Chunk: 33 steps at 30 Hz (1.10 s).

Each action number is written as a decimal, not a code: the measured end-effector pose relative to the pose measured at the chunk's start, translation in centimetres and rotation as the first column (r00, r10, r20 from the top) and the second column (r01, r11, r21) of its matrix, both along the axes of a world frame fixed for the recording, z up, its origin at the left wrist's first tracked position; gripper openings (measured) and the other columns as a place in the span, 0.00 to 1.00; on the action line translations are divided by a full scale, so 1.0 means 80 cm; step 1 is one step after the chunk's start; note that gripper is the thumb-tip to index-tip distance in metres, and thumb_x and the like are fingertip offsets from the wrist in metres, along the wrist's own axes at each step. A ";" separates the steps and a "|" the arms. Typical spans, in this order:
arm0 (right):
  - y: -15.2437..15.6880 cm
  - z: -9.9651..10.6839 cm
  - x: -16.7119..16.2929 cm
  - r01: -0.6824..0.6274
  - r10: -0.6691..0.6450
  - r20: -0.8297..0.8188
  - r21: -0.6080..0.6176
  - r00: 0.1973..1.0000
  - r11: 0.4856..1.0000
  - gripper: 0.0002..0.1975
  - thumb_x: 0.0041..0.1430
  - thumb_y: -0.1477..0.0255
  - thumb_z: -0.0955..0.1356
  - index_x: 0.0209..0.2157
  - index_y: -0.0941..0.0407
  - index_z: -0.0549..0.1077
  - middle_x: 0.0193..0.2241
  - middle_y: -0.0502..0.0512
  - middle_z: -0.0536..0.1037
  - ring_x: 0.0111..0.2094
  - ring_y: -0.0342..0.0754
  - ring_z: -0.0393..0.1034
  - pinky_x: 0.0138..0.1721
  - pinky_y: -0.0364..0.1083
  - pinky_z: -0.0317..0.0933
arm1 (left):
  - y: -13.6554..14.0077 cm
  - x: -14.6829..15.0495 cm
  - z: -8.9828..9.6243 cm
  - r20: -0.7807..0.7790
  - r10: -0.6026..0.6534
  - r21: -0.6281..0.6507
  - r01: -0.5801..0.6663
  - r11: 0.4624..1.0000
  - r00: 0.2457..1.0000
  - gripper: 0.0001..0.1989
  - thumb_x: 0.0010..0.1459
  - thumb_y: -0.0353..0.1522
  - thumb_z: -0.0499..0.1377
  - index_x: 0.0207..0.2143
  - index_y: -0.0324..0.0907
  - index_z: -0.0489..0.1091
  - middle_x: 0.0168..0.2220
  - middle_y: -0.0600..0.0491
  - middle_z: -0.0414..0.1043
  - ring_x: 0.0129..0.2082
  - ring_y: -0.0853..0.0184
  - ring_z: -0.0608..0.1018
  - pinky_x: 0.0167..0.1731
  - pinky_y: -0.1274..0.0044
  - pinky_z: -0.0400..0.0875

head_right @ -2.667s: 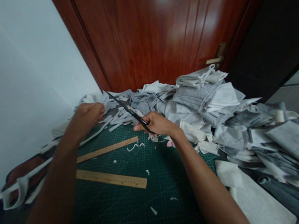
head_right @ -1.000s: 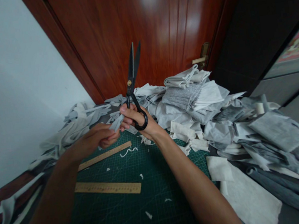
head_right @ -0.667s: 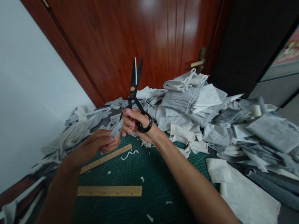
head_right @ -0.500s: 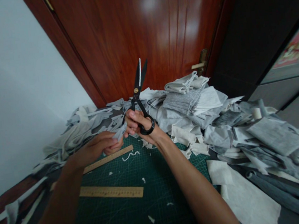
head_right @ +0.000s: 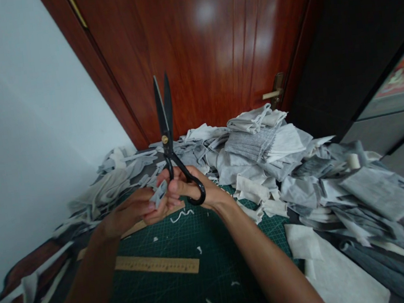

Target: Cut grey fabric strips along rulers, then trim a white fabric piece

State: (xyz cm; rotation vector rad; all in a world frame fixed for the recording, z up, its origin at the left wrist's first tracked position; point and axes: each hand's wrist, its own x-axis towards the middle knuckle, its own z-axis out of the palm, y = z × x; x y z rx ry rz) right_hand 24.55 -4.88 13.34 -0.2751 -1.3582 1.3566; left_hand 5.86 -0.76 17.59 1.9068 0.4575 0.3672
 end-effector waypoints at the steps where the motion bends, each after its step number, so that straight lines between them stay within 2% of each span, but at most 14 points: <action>1: -0.001 0.002 0.001 0.024 -0.025 0.017 0.013 1.000 1.000 0.26 0.52 0.49 0.74 0.39 0.55 0.71 0.19 0.41 0.62 0.19 0.39 0.57 0.26 0.43 0.61 | 0.000 -0.001 0.001 0.020 -0.049 -0.069 0.050 0.996 0.999 0.20 0.59 0.45 0.55 0.19 0.44 0.60 0.17 0.57 0.54 0.19 0.69 0.60 0.20 0.74 0.58; 4: -0.006 0.012 0.007 0.147 -0.148 0.145 0.018 0.978 0.989 0.24 0.49 0.53 0.77 0.39 0.55 0.71 0.19 0.43 0.67 0.21 0.41 0.61 0.25 0.42 0.58 | -0.003 0.000 0.003 0.023 -0.105 -0.188 0.108 0.976 0.994 0.19 0.66 0.43 0.51 0.24 0.43 0.61 0.19 0.59 0.53 0.19 0.71 0.57 0.21 0.75 0.54; 7: -0.009 0.023 0.012 0.294 -0.288 0.228 0.008 0.930 0.956 0.20 0.49 0.58 0.77 0.36 0.54 0.71 0.21 0.45 0.72 0.22 0.41 0.64 0.23 0.41 0.54 | -0.009 0.004 0.004 -0.024 -0.031 -0.156 0.027 0.987 0.999 0.16 0.69 0.43 0.49 0.32 0.42 0.65 0.22 0.59 0.56 0.20 0.71 0.59 0.21 0.76 0.55; 9: -0.008 0.027 0.013 0.336 -0.330 0.204 0.006 0.922 0.942 0.18 0.51 0.59 0.76 0.35 0.54 0.71 0.20 0.45 0.71 0.22 0.42 0.65 0.24 0.42 0.54 | -0.013 0.009 0.004 -0.030 0.021 -0.130 -0.025 0.991 0.999 0.17 0.70 0.45 0.48 0.37 0.43 0.66 0.23 0.59 0.57 0.20 0.71 0.59 0.20 0.77 0.54; 11: -0.006 0.029 0.014 0.375 -0.370 0.139 -0.012 0.919 0.927 0.16 0.54 0.59 0.75 0.34 0.54 0.70 0.19 0.44 0.70 0.22 0.42 0.65 0.25 0.43 0.56 | -0.016 0.013 0.005 -0.037 0.072 -0.056 -0.074 0.996 0.997 0.18 0.70 0.46 0.47 0.40 0.44 0.66 0.24 0.60 0.56 0.21 0.71 0.59 0.21 0.77 0.55; 14: -0.002 0.032 0.019 0.455 -0.459 -0.024 -0.093 0.888 0.885 0.15 0.53 0.60 0.75 0.32 0.53 0.69 0.19 0.42 0.64 0.22 0.41 0.63 0.28 0.44 0.60 | -0.016 0.016 0.010 -0.077 0.153 0.127 -0.143 0.982 0.985 0.19 0.70 0.47 0.47 0.40 0.44 0.68 0.25 0.59 0.58 0.23 0.71 0.61 0.25 0.78 0.58; 17: 0.002 0.032 0.032 0.497 -0.517 -0.136 -0.156 0.845 0.854 0.15 0.51 0.62 0.76 0.32 0.52 0.68 0.19 0.41 0.60 0.22 0.41 0.60 0.30 0.45 0.63 | -0.013 0.016 0.018 -0.100 0.246 0.301 -0.206 0.931 0.964 0.18 0.69 0.45 0.48 0.38 0.44 0.70 0.28 0.57 0.63 0.27 0.69 0.65 0.28 0.77 0.60; 19: 0.002 0.029 0.047 0.493 -0.514 -0.123 -0.170 0.849 0.853 0.15 0.53 0.60 0.74 0.31 0.53 0.68 0.19 0.41 0.59 0.21 0.41 0.58 0.29 0.45 0.62 | -0.008 0.012 0.022 -0.052 0.334 0.398 -0.287 0.872 0.941 0.17 0.69 0.43 0.49 0.35 0.44 0.70 0.28 0.56 0.64 0.29 0.68 0.66 0.28 0.77 0.60; 21: 0.000 0.024 0.064 0.460 -0.473 -0.039 -0.169 0.880 0.871 0.17 0.58 0.54 0.70 0.33 0.54 0.69 0.20 0.42 0.58 0.19 0.40 0.54 0.26 0.45 0.60 | -0.002 0.006 0.024 0.045 0.446 0.414 -0.423 0.806 0.894 0.17 0.69 0.43 0.49 0.33 0.44 0.69 0.26 0.57 0.61 0.26 0.68 0.64 0.25 0.77 0.58; 23: -0.006 0.021 0.081 0.438 -0.426 0.120 -0.107 0.897 0.893 0.22 0.61 0.49 0.66 0.36 0.54 0.71 0.21 0.43 0.58 0.21 0.41 0.53 0.26 0.46 0.60 | 0.007 -0.003 0.025 0.160 0.546 0.307 -0.567 0.764 0.822 0.17 0.69 0.44 0.48 0.32 0.44 0.65 0.23 0.58 0.56 0.22 0.69 0.60 0.21 0.77 0.54; 25: -0.013 0.022 0.095 0.445 -0.428 0.330 0.027 0.841 0.895 0.25 0.59 0.46 0.66 0.38 0.55 0.71 0.25 0.46 0.61 0.26 0.43 0.57 0.30 0.46 0.59 | 0.015 -0.013 0.024 0.246 0.608 0.158 -0.650 0.743 0.755 0.18 0.69 0.45 0.48 0.31 0.45 0.62 0.23 0.59 0.52 0.20 0.71 0.56 0.19 0.78 0.51; 27: -0.020 0.027 0.102 0.395 -0.410 0.533 0.148 0.741 0.907 0.31 0.57 0.41 0.65 0.41 0.55 0.72 0.29 0.50 0.65 0.31 0.46 0.60 0.32 0.46 0.59 | 0.022 -0.022 0.024 0.290 0.636 0.105 -0.684 0.722 0.715 0.17 0.69 0.45 0.48 0.31 0.45 0.61 0.22 0.60 0.51 0.19 0.72 0.55 0.18 0.79 0.50; 29: -0.023 0.031 0.102 0.318 -0.363 0.665 0.195 0.653 0.928 0.35 0.56 0.37 0.61 0.43 0.56 0.71 0.32 0.52 0.67 0.32 0.47 0.61 0.32 0.46 0.59 | 0.026 -0.029 0.025 0.305 0.645 0.129 -0.702 0.701 0.700 0.17 0.69 0.46 0.48 0.31 0.45 0.61 0.22 0.60 0.51 0.19 0.72 0.55 0.18 0.79 0.50; 33: -0.020 0.029 0.090 0.256 -0.326 0.747 0.212 0.579 0.943 0.40 0.56 0.34 0.56 0.44 0.57 0.69 0.32 0.53 0.68 0.32 0.48 0.62 0.32 0.47 0.60 | 0.024 -0.028 0.026 0.312 0.641 0.240 -0.711 0.661 0.701 0.18 0.69 0.45 0.48 0.30 0.45 0.62 0.22 0.59 0.53 0.19 0.71 0.56 0.17 0.79 0.52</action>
